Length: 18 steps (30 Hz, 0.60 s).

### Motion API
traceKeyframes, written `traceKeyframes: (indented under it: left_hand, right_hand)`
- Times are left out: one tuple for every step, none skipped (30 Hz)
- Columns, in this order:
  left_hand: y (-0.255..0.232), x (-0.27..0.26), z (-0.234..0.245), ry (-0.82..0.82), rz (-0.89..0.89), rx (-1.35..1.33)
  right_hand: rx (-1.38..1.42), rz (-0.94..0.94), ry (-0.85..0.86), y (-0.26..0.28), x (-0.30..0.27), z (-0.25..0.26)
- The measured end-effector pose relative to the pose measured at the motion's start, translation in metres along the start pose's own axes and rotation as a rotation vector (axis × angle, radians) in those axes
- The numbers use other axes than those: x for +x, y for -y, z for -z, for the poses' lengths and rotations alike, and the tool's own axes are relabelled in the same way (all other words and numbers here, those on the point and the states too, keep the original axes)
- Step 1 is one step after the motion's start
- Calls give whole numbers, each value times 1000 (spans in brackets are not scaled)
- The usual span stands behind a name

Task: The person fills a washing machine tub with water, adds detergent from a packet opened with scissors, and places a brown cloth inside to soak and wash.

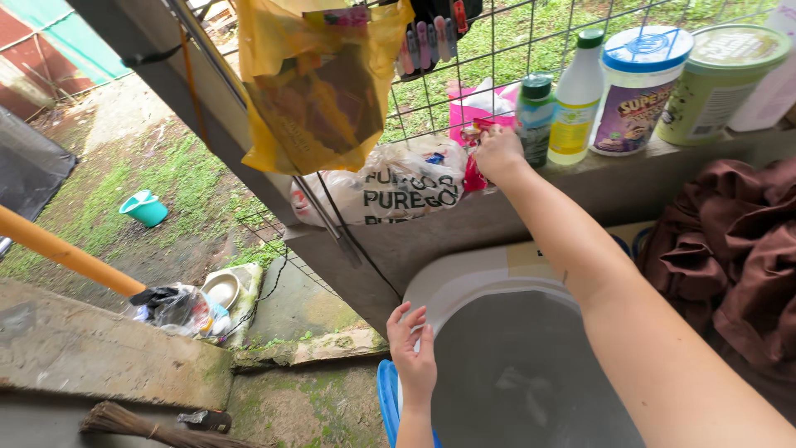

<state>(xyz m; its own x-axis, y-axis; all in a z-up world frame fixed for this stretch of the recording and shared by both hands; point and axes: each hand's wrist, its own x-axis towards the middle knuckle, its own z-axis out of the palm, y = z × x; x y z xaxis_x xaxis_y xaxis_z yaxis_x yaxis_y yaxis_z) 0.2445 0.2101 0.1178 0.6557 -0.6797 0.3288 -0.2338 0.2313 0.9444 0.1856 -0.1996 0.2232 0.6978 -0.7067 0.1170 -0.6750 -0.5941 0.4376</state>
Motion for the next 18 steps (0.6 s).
traceKeyframes:
  left_hand:
    - [0, -2, -1, 2, -9, 5]
    - [0, -5, -2, 4, -3, 10]
    - [0, -7, -2, 7, 1, 13]
    - [-1, -8, -3, 10, 4, 17]
    - [-3, -11, 0, 14, -2, 19]
    - [-4, -13, 2, 19, -8, 20]
    - [-5, -18, 5, 25, -10, 21]
    - [-7, -24, 9, 25, -2, 37]
    - [-8, -26, 13, 27, -2, 51]
    - [-11, -28, 16, 28, -2, 65]
    - [-13, -31, 18, 28, 3, 62]
    - [-14, -33, 18, 28, 7, 60]
    - [-16, -38, 19, 33, 17, 59]
    - [-18, -44, 19, 40, 11, 54]
    - [-19, -50, 16, 48, 5, 47]
    - [-21, -56, 12, 56, -2, 40]
    - [-23, -63, 10, 69, -14, 37]
    - [-25, -69, 6, 83, -27, 35]
  right_hand:
    - [-19, -26, 95, 6, 2, 6]
    - [-38, -54, 190, 11, 3, 12]
    - [59, -115, 186, 12, 4, 18]
    - [158, -177, 181, 13, 4, 24]
    - [260, -237, 183, 16, 1, 28]
    - [285, -180, 245, 14, -2, 34]
    - [309, -122, 313, 6, -9, 39]
    - [332, -64, 380, 3, -17, 43]
    - [359, -63, 326, 1, -25, 46]
    - [386, -63, 272, -5, -35, 47]
    - [410, -65, 218, -10, -43, 46]
    - [442, -50, 146, -13, -48, 47]
    - [476, -36, 79, -14, -55, 44]
    - [508, -22, 13, -14, -63, 40]
    - [536, -21, -11, -12, -74, 36]
    - [563, -20, -35, -10, -85, 34]
    - [595, -19, -56, -7, -98, 33]
    - [626, -36, -103, -6, -112, 35]
